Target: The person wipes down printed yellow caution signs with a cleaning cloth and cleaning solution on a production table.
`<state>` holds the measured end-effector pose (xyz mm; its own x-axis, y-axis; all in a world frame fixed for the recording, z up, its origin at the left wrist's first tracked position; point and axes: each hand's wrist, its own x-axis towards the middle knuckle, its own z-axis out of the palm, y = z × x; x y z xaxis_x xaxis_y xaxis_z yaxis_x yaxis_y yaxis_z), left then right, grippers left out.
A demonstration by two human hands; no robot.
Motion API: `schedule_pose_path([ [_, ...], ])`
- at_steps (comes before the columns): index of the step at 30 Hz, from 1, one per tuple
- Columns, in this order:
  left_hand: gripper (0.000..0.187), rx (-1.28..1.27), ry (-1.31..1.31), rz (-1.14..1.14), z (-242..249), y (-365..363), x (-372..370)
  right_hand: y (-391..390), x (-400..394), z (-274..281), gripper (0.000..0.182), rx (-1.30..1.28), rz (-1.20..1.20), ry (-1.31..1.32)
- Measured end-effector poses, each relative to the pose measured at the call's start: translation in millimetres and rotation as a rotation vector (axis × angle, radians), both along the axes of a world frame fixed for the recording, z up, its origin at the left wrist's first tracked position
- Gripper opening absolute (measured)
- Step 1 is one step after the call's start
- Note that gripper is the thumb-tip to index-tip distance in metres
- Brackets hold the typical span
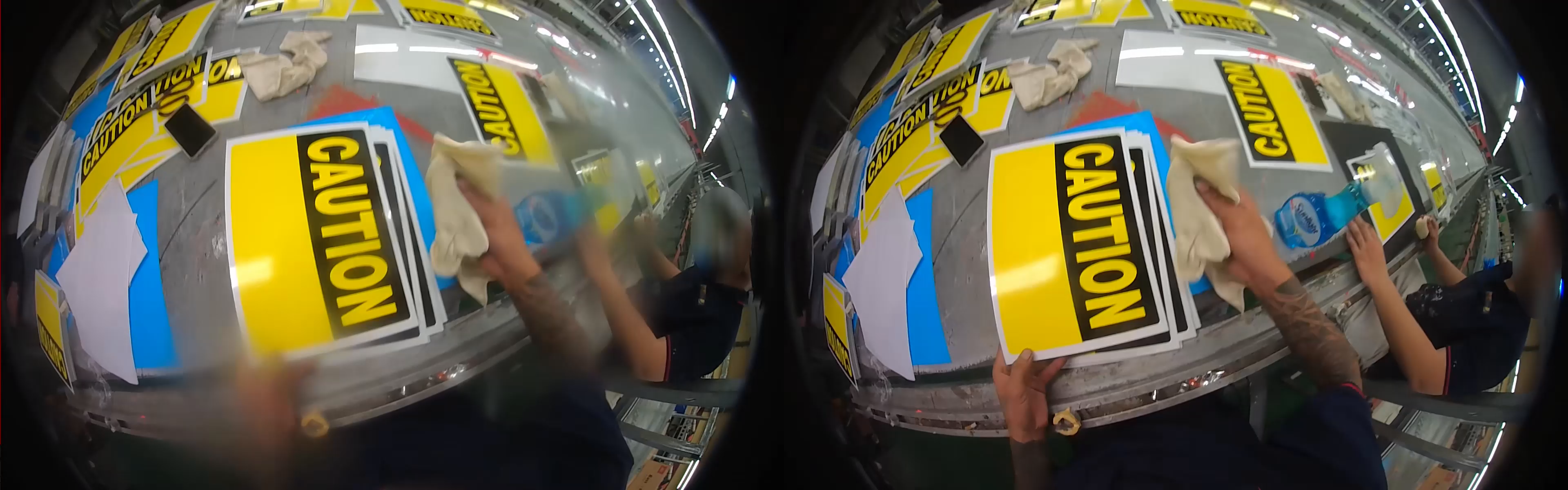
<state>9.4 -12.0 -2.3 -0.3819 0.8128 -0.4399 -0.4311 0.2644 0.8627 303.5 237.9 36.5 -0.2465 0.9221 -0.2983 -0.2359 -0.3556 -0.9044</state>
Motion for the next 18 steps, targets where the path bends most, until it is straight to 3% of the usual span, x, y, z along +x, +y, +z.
schedule_pose_path([
  [3, 0.049, 0.094, -0.220, 0.111, -13.3, -0.1, -5.2, 0.1, 5.8, -18.5, 0.045, -0.280, -0.032, 0.359],
  [6, 0.047, 0.130, -0.289, 0.192, -22.1, 0.7, -6.8, -1.0, -5.1, -10.0, 0.047, -0.268, 0.041, 0.291],
  [9, 0.047, 0.301, -0.601, 0.302, -28.1, 0.7, -5.0, 17.6, -24.8, -5.4, 0.050, 0.356, 0.061, -0.376],
  [12, 0.042, 0.248, -0.493, 0.293, -20.6, 8.9, 6.8, 10.8, -53.9, -4.9, 0.052, 0.972, 0.048, -0.818],
  [15, 0.041, 0.122, -0.287, 0.224, -9.6, 19.9, 13.4, -43.0, -113.6, -4.8, 0.055, 1.058, 0.604, -0.737],
  [16, 0.042, 0.101, -0.274, 0.204, -9.0, 22.1, 13.6, -52.9, -131.5, -9.1, 0.052, 1.308, 0.855, -0.719],
  [17, 0.043, 0.079, -0.260, 0.180, -8.8, 24.4, 13.8, -60.7, -141.0, -28.9, 0.046, 1.522, 0.861, -0.563],
  [18, 0.043, 0.038, -0.215, 0.217, -8.3, 23.9, 16.1, -52.0, -143.4, -44.3, 0.044, 1.572, 0.906, -0.594],
])
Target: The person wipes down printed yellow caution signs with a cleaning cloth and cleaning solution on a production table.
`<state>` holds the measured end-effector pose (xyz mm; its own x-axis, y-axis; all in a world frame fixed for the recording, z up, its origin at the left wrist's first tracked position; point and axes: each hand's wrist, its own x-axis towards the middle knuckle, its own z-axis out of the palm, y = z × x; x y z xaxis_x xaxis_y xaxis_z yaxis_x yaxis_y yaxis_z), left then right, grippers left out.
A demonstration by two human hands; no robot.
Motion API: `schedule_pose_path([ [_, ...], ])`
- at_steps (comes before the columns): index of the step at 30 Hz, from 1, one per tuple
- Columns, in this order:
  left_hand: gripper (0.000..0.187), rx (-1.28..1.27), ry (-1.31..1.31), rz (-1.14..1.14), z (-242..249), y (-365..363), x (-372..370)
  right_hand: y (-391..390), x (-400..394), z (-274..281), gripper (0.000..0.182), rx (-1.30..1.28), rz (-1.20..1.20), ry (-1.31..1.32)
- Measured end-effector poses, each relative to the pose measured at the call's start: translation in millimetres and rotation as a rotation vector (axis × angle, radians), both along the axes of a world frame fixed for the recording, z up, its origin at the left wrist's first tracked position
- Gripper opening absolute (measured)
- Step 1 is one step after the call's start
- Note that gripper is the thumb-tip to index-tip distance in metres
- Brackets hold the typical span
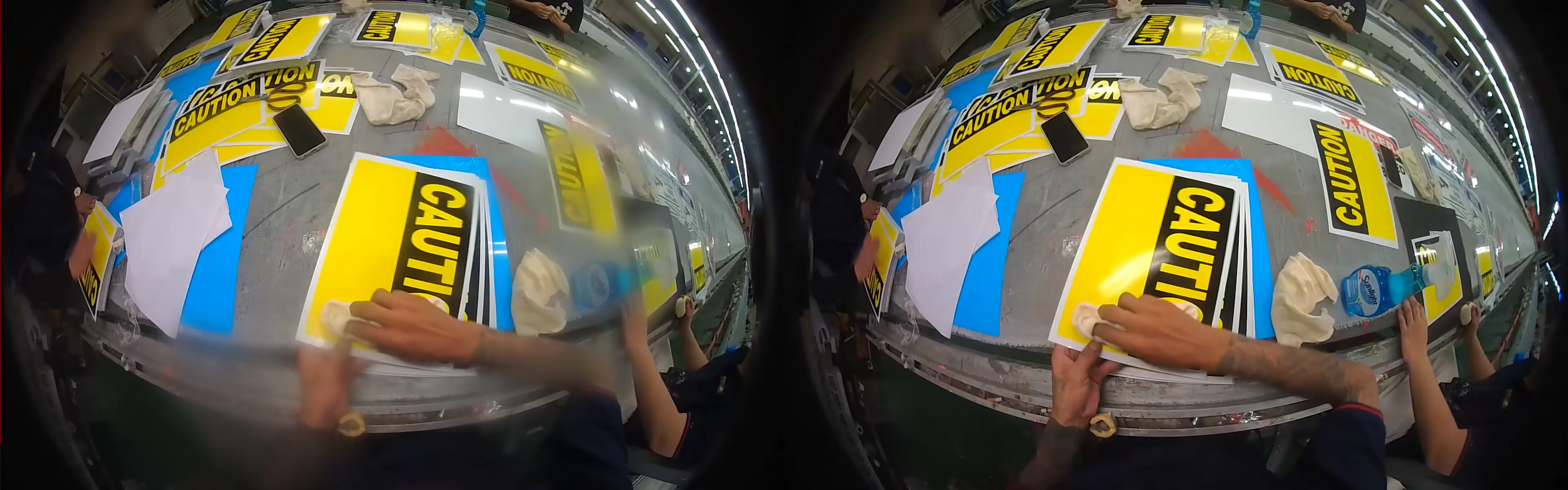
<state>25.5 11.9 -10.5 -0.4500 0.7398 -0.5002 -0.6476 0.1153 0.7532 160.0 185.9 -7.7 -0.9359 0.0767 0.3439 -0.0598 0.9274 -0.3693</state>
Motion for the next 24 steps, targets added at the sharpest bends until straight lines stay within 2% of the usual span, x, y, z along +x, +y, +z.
schedule_pose_path([
  [1, 0.042, 0.024, -0.011, 0.003, -2.1, -2.9, -0.7, 11.3, -2.4, -13.4, 0.043, 0.051, 0.032, -0.038],
  [3, 0.040, 0.068, -0.039, 0.010, -11.7, -11.4, -1.3, 73.9, -10.3, -22.9, 0.045, 0.267, -0.238, -0.141],
  [4, 0.040, 0.071, 0.154, -0.080, -19.6, -15.2, -3.0, 109.5, -7.4, -21.2, 0.037, 0.283, -0.393, -0.061],
  [5, 0.040, 0.072, 0.352, -0.152, -27.7, -19.0, -4.6, 156.5, -2.5, -32.6, 0.038, 0.482, -0.535, -0.051],
  [6, 0.040, 0.071, 0.344, -0.160, -25.6, -18.1, -4.9, 210.5, 7.4, -54.0, 0.033, 0.373, -0.547, 0.152],
  [7, 0.042, 0.057, 0.242, -0.138, -22.4, -18.2, -5.3, 216.4, 10.8, -14.2, 0.027, 0.085, -0.584, 0.220],
  [8, 0.043, 0.043, 0.140, -0.111, -18.8, -19.0, -5.5, 222.0, 17.3, -4.2, 0.023, 0.081, -0.639, 0.099],
  [9, 0.044, 0.026, -0.047, -0.027, -14.5, -16.4, -5.1, 202.9, 8.4, 13.6, 0.022, -0.110, -0.554, 0.125],
  [10, 0.051, 0.037, -0.080, -0.072, -13.7, -13.6, -6.1, 168.6, 8.4, -4.9, 0.029, 0.104, -0.595, 0.184],
  [11, 0.051, -0.011, -0.073, -0.056, -19.1, -12.9, -3.7, 132.7, 0.3, 0.1, 0.041, 0.155, -0.424, 0.061],
  [13, 0.047, 0.035, -0.084, -0.096, -26.9, -10.8, -6.4, 89.7, -4.1, -0.8, 0.048, 0.135, -0.122, -0.037],
  [15, 0.047, 0.082, -0.070, -0.098, -25.3, -11.8, -7.5, 129.7, 3.9, -12.0, 0.043, 0.271, -0.374, -0.048],
  [16, 0.047, 0.078, -0.029, -0.112, -23.0, -11.6, -8.7, 163.5, 16.5, -2.3, 0.034, 0.128, -0.598, -0.097],
  [17, 0.047, 0.065, -0.001, -0.135, -24.2, -16.3, -8.5, 190.0, 26.2, 2.4, 0.025, -0.047, -0.654, 0.120],
  [19, 0.047, 0.035, 0.088, -0.129, -13.5, -18.5, -22.6, 219.7, 63.6, 14.9, 0.021, 0.174, -0.797, 0.102],
  [21, 0.047, -0.026, 0.182, -0.079, 16.7, -31.9, -52.4, 221.0, 81.3, 32.0, 0.020, 0.070, -0.863, 0.182],
  [24, 0.047, 0.126, 0.195, 0.236, 29.9, -46.6, -117.8, 189.1, 104.5, 53.6, 0.020, -0.032, -0.874, 0.238],
])
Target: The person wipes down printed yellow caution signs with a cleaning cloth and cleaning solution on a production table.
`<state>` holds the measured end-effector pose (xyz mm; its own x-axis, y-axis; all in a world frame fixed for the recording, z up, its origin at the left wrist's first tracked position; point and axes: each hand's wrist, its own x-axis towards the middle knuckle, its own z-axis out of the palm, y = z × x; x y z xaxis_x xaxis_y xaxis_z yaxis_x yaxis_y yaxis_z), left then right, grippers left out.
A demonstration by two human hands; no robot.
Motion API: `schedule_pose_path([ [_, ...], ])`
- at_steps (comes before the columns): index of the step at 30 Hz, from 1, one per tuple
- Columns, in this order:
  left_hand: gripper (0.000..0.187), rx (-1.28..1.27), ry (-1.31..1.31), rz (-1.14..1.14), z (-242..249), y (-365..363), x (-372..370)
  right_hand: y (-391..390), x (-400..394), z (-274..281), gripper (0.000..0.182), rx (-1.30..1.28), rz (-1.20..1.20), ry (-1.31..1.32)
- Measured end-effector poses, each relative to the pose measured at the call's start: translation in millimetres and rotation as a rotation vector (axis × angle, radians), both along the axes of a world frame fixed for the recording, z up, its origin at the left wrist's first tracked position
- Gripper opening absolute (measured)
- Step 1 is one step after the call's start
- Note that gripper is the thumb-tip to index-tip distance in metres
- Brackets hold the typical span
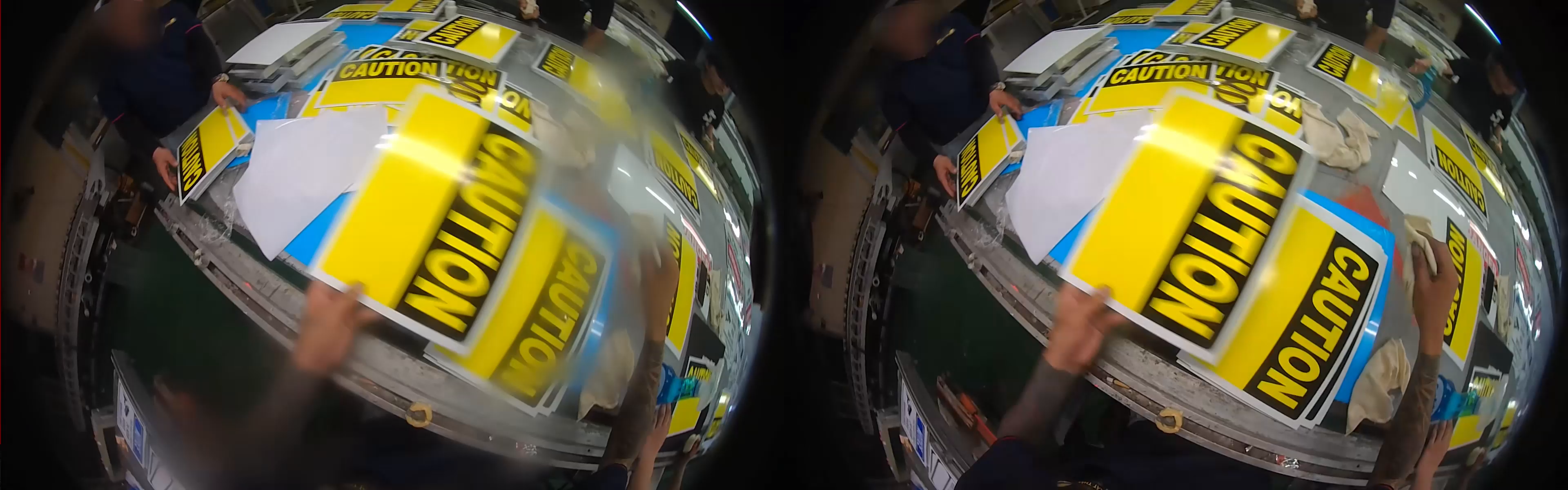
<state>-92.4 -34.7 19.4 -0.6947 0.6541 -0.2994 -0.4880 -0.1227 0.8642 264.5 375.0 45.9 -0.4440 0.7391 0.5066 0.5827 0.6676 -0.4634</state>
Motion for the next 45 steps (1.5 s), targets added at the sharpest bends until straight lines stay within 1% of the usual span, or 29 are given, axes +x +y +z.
schedule_pose_path([
  [1, 0.046, 0.006, 0.020, 0.060, -7.2, -8.6, -29.2, -14.3, 0.5, 3.5, 0.020, -0.017, 0.020, 0.019],
  [2, 0.044, -0.014, 0.063, 0.052, -14.9, -19.9, -60.9, -21.3, 3.5, 1.7, 0.020, 0.110, 0.079, -0.036],
  [4, 0.043, -0.089, 0.145, 0.068, -27.2, -35.5, -103.3, -37.7, 5.1, 3.2, 0.020, 0.095, 0.107, -0.091],
  [5, 0.044, -0.135, 0.185, 0.098, -33.4, -34.3, -116.2, -50.6, 7.4, 5.5, 0.020, 0.052, 0.039, -0.054],
  [7, 0.038, -0.356, 0.357, -0.052, -33.1, -45.1, -131.5, -69.1, 12.8, 16.7, 0.020, 0.040, 0.059, -0.001],
  [9, 0.030, -0.891, 0.447, -0.171, -12.3, -54.0, -142.2, -74.6, 27.5, 18.9, 0.021, -0.012, 0.046, 0.011],
  [12, 0.030, -1.261, 0.924, -0.154, 22.4, -67.7, -126.2, -87.0, 48.8, 26.6, 0.022, -0.085, 0.018, 0.029],
  [13, 0.031, -1.142, 0.990, -0.191, 24.7, -64.4, -116.9, -91.2, 50.2, 26.5, 0.023, -0.080, 0.017, 0.022],
  [15, 0.032, -0.900, 1.099, -0.238, 29.8, -39.9, -55.4, -101.5, 43.5, 23.7, 0.025, -0.060, 0.040, 0.012],
  [16, 0.027, -0.860, 0.980, -0.334, 37.1, -17.0, -11.4, -109.7, 36.9, 17.2, 0.030, -0.014, 0.084, -0.036],
  [17, 0.026, -0.743, 1.072, -0.516, 37.6, 1.0, 17.4, -123.3, 25.7, 11.8, 0.038, 0.018, 0.149, -0.103],
  [19, 0.051, -0.700, 1.117, -0.693, 13.9, 21.8, 51.6, -154.1, 0.5, -6.2, 0.053, 0.017, 0.418, -0.201],
  [20, 0.054, -0.699, 1.116, -0.686, 7.6, 28.6, 61.9, -171.0, -12.7, -17.6, 0.051, -0.010, 0.551, -0.241],
  [21, 0.057, -0.688, 1.116, -0.687, 3.2, 34.0, 68.0, -182.1, -21.4, -18.7, 0.045, 0.128, 0.771, -0.236],
  [23, 0.057, -0.687, 1.014, -0.657, -4.7, 35.6, 68.3, -192.3, -37.2, -23.9, 0.040, 0.178, 0.966, -0.299],
  [25, 0.056, -0.681, 0.908, -0.659, -4.1, 31.6, 68.6, -173.9, -40.5, -48.5, 0.037, 0.144, 0.847, -0.207],
  [27, 0.053, -0.660, 0.808, -0.661, -0.2, 32.8, 66.0, -136.5, -42.1, -55.9, 0.029, 0.118, 0.597, -0.368],
  [28, 0.047, -0.645, 0.684, -0.676, -0.1, 31.2, 64.0, -111.8, -45.1, -62.7, 0.029, 0.240, 0.459, -0.358],
  [30, 0.042, -0.477, 0.413, -0.579, 11.9, 27.2, 64.0, -76.7, -40.0, -56.0, 0.034, 0.076, 0.203, -0.251],
  [31, 0.040, -0.391, 0.274, -0.543, 18.8, 28.4, 64.3, -75.1, -33.6, -49.7, 0.035, 0.120, 0.230, -0.221],
  [32, 0.038, -0.345, 0.277, -0.501, 22.3, 31.8, 64.9, -81.3, -36.3, -36.7, 0.035, 0.168, 0.254, -0.193],
  [33, 0.043, -0.297, 0.152, -0.433, 13.6, 33.1, 65.7, -91.4, -40.8, -23.5, 0.036, 0.215, 0.277, -0.168],
  [35, 0.048, -0.265, 0.046, -0.474, 10.2, 39.8, 72.8, -150.2, -60.4, 2.5, 0.041, -0.042, 0.495, -0.078],
  [37, 0.046, -0.277, 0.121, -0.517, -9.5, 40.3, 73.6, -189.3, -79.0, -12.7, 0.043, -0.072, 0.777, -0.151],
  [39, 0.042, -0.290, 0.121, -0.514, -14.3, 42.0, 75.6, -211.4, -93.5, -29.4, 0.042, -0.041, 0.909, -0.249],
  [41, 0.042, -0.320, 0.116, -0.533, -20.2, 40.7, 73.3, -186.6, -102.2, -58.7, 0.039, 0.098, 0.870, -0.279],
  [43, 0.043, -0.307, 0.069, -0.532, -29.9, 33.2, 73.7, -125.6, -110.7, -77.1, 0.033, 0.218, 0.572, -0.381],
  [44, 0.043, -0.338, 0.080, -0.530, -27.9, 33.1, 74.4, -91.5, -109.5, -65.0, 0.036, 0.165, 0.440, -0.333],
  [45, 0.043, -0.332, 0.068, -0.542, -27.9, 33.5, 74.2, -48.6, -105.0, -82.5, 0.040, 0.251, 0.326, -0.286],
])
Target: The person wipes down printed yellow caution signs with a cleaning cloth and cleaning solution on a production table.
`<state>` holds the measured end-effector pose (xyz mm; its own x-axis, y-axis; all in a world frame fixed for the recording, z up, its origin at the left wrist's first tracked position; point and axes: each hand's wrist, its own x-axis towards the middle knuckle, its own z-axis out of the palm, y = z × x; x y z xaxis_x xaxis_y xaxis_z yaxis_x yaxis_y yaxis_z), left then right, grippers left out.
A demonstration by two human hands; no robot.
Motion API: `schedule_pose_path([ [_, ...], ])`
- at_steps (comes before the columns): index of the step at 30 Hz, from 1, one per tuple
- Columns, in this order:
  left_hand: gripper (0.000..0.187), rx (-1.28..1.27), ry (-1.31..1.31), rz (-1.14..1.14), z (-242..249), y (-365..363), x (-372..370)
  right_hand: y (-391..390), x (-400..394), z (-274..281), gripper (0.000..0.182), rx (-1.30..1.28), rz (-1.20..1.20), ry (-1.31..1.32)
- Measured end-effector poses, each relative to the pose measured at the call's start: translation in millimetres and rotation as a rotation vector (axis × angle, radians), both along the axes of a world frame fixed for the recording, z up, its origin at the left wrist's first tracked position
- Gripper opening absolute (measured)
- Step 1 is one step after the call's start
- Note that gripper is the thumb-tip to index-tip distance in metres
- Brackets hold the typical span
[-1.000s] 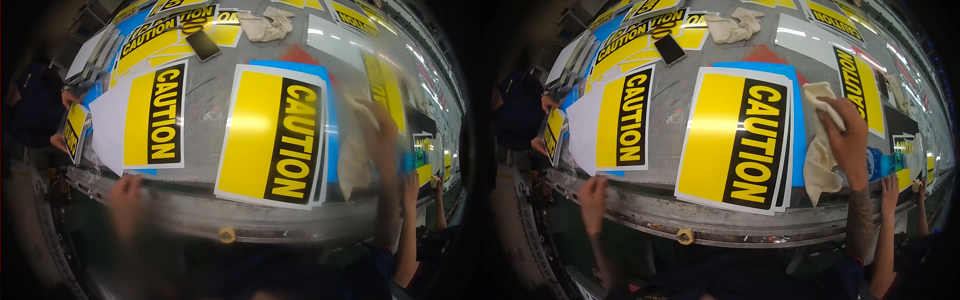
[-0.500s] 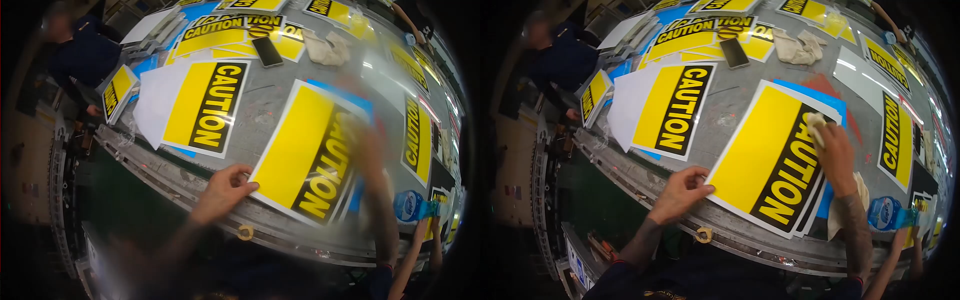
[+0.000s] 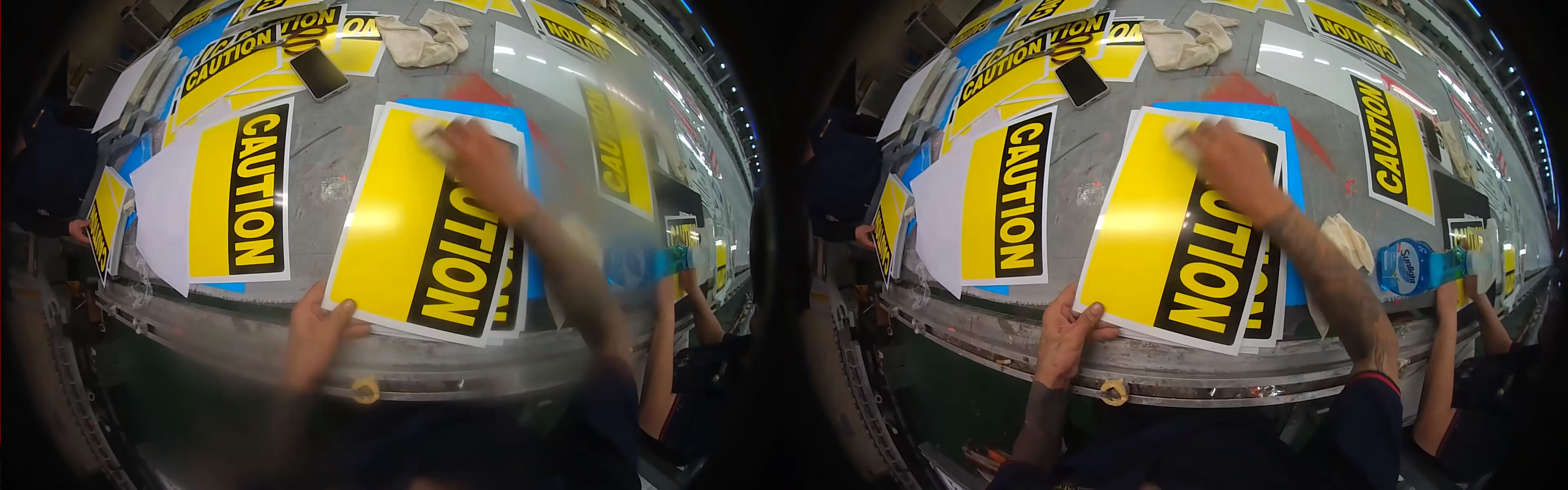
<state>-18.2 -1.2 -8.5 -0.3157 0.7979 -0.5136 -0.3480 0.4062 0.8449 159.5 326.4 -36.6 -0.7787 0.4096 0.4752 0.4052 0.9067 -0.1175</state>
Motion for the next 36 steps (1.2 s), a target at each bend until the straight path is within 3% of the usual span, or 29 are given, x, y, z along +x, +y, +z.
schedule_pose_path([
  [1, 0.043, -0.002, -0.014, -0.012, 0.0, -0.9, -1.6, 23.7, 1.6, 5.1, 0.046, -0.021, -0.138, -0.012],
  [4, 0.046, 0.015, -0.014, 0.010, 0.3, 3.3, -2.3, -23.7, -7.9, 17.9, 0.043, -0.090, 0.027, 0.038],
  [6, 0.048, -0.015, 0.002, -0.018, -1.1, 3.3, -4.1, -118.5, -26.4, 18.2, 0.032, -0.157, 0.320, -0.150],
  [7, 0.049, 0.002, 0.049, -0.005, -0.1, 3.9, -1.7, -135.3, -28.1, 15.6, 0.032, -0.244, 0.433, -0.155],
  [9, 0.048, -0.006, 0.035, -0.021, -1.4, 1.9, -4.3, -128.7, -36.2, 1.6, 0.032, -0.226, 0.443, -0.158],
  [10, 0.047, 0.013, 0.018, -0.028, -2.8, 0.5, -4.8, -103.5, -46.6, -9.9, 0.032, -0.118, 0.341, -0.157],
  [11, 0.047, 0.018, 0.018, -0.035, -4.0, -1.4, -4.2, -60.9, -50.9, -10.0, 0.033, -0.264, 0.106, -0.114],
  [13, 0.047, 0.037, 0.029, -0.049, -3.7, -3.2, -4.6, 22.6, -52.0, -5.1, 0.034, -0.086, -0.032, 0.021],
  [14, 0.046, 0.038, 0.023, -0.036, -2.2, -3.7, -4.4, 22.5, -56.8, 10.9, 0.033, -0.310, -0.097, -0.007],
  [16, 0.045, 0.039, 0.001, -0.009, -2.3, -2.1, -2.7, -22.9, -52.7, -2.1, 0.036, -0.238, 0.087, 0.008],
  [18, 0.042, 0.029, -0.048, 0.025, -2.1, -2.4, -1.2, -118.1, -50.4, -25.6, 0.030, -0.409, 0.384, -0.219],
  [20, 0.041, 0.028, -0.065, 0.050, -2.8, -0.5, -1.3, -135.6, -40.3, -53.5, 0.028, -0.299, 0.410, -0.187],
  [24, 0.040, 0.020, -0.009, -0.015, -5.3, -4.4, -4.3, 30.6, -48.1, -14.6, 0.034, -0.179, -0.038, 0.004],
  [28, 0.039, 0.001, -0.053, 0.054, -1.6, 1.7, -1.0, -50.4, -50.2, -23.0, 0.035, -0.277, 0.201, 0.020],
  [30, 0.042, -0.004, -0.177, 0.035, -2.3, -4.6, -8.0, -136.1, -46.5, 11.0, 0.037, -0.450, 0.538, -0.118],
  [33, 0.046, 0.069, -0.402, 0.014, -1.7, -10.8, -21.5, -183.7, -39.0, 21.8, 0.037, -0.604, 0.603, -0.072],
  [36, 0.047, 0.023, -0.186, -0.127, -15.1, -19.5, -26.9, -188.2, -32.2, 23.3, 0.038, -0.586, 0.628, -0.100],
])
